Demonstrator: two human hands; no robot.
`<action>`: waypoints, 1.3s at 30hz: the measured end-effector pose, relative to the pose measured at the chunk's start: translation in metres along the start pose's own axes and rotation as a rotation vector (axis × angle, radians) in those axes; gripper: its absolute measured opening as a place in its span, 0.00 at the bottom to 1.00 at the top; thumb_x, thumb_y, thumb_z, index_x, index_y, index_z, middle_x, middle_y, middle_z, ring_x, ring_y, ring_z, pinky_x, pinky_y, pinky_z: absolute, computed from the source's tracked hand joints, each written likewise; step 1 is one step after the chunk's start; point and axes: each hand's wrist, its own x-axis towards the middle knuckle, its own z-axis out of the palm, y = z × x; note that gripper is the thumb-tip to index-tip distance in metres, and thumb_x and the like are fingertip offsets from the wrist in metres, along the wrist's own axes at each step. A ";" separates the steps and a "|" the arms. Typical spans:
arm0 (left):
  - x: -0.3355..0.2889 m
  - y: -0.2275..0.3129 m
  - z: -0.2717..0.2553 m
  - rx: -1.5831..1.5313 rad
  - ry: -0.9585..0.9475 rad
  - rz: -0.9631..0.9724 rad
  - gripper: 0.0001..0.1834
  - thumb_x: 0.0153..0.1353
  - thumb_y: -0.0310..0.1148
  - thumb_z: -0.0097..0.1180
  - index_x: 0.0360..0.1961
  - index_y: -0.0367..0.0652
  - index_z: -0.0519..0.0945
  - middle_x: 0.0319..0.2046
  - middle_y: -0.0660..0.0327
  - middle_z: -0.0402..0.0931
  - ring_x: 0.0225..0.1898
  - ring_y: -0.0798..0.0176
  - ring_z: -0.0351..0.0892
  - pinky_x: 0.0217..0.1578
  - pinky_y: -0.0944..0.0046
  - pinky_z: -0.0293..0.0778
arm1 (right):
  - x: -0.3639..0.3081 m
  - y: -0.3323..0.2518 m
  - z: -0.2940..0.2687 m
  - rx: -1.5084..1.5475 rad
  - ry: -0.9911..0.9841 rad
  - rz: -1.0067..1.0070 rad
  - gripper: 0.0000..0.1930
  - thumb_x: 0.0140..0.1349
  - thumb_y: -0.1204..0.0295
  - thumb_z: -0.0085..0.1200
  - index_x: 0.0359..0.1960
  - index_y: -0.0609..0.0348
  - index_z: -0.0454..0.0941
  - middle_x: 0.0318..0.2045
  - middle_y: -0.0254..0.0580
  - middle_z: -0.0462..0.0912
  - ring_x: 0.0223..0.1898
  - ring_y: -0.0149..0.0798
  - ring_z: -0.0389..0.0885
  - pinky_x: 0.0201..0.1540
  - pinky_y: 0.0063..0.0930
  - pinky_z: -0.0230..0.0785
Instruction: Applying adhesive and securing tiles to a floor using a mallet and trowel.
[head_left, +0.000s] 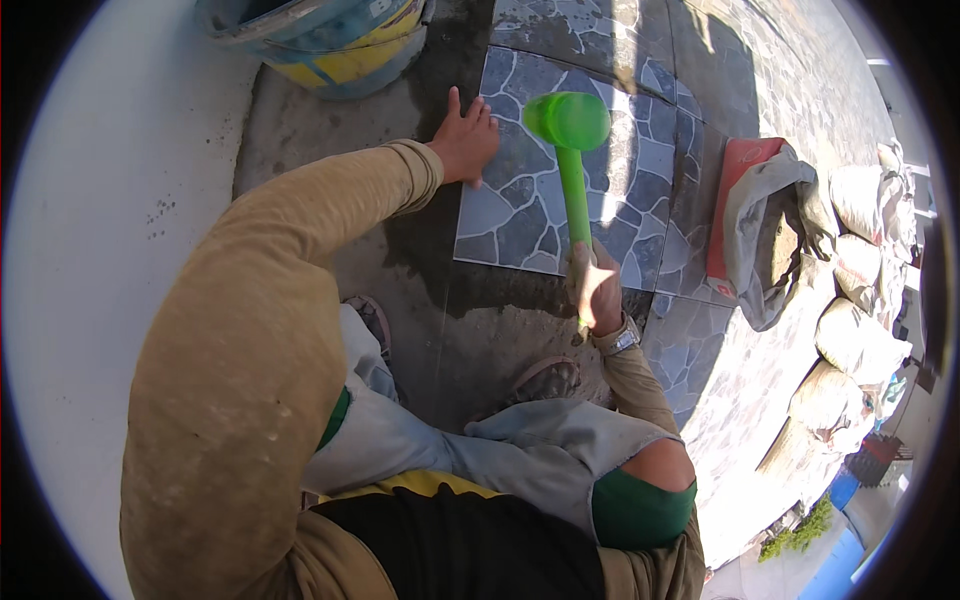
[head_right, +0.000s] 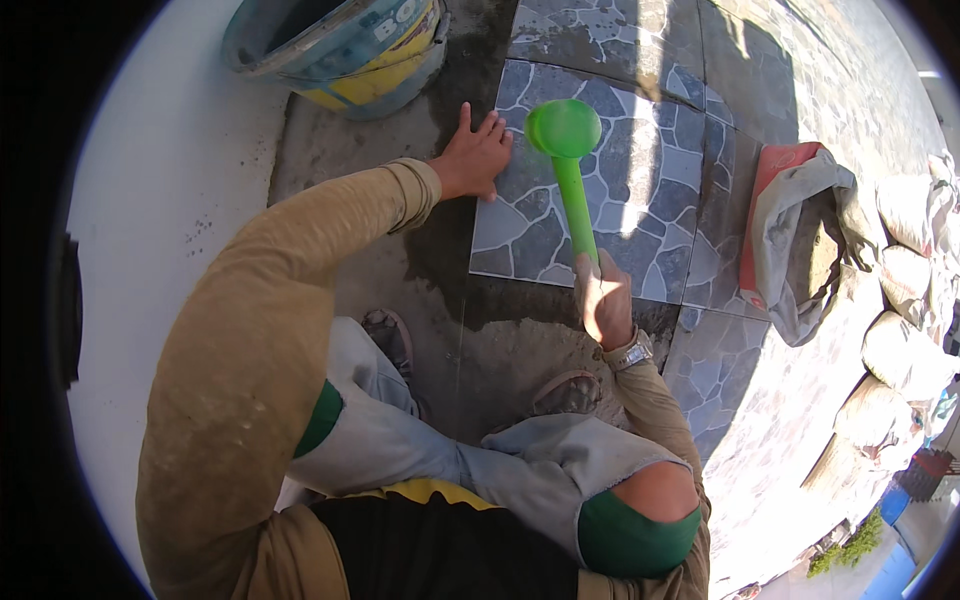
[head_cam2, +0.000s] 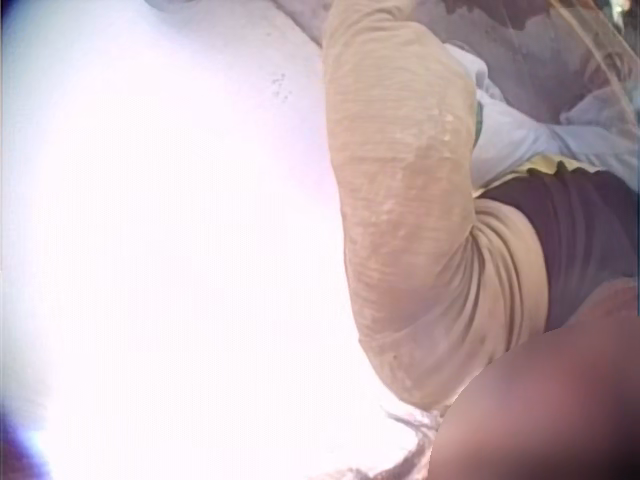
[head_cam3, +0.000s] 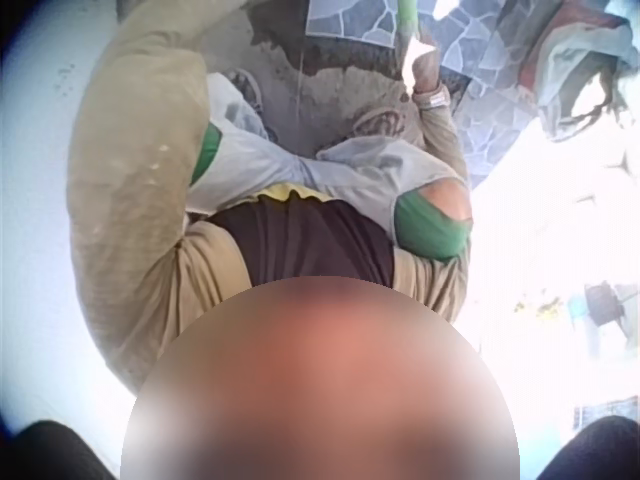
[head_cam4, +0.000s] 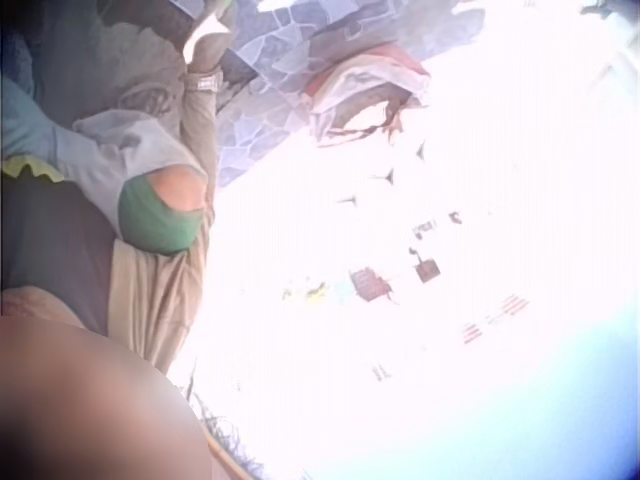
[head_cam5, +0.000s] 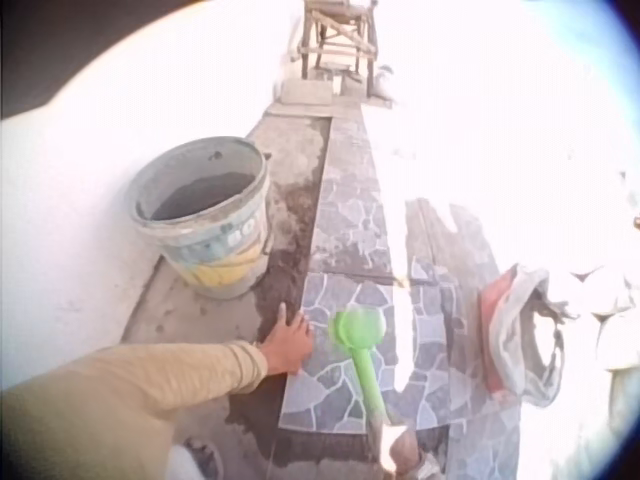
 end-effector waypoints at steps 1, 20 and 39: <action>0.001 0.001 -0.003 -0.003 0.002 0.005 0.59 0.38 0.53 0.78 0.66 0.28 0.66 0.69 0.38 0.61 0.75 0.39 0.53 0.65 0.17 0.44 | 0.001 -0.003 0.000 -0.020 0.043 -0.105 0.14 0.72 0.64 0.45 0.33 0.63 0.73 0.19 0.46 0.72 0.21 0.39 0.72 0.26 0.39 0.66; 0.000 -0.002 -0.004 0.024 -0.028 0.034 0.59 0.38 0.53 0.76 0.66 0.26 0.66 0.68 0.35 0.62 0.74 0.38 0.54 0.66 0.19 0.45 | 0.015 -0.021 -0.003 0.156 0.037 -0.070 0.21 0.75 0.55 0.45 0.34 0.63 0.75 0.17 0.29 0.71 0.18 0.24 0.66 0.21 0.25 0.57; -0.002 -0.003 -0.009 0.030 -0.053 0.074 0.55 0.39 0.52 0.77 0.65 0.29 0.70 0.73 0.44 0.56 0.76 0.37 0.49 0.64 0.16 0.44 | -0.014 0.034 -0.002 -0.142 -0.077 -0.271 0.17 0.70 0.59 0.48 0.34 0.65 0.73 0.19 0.48 0.74 0.22 0.45 0.76 0.26 0.40 0.65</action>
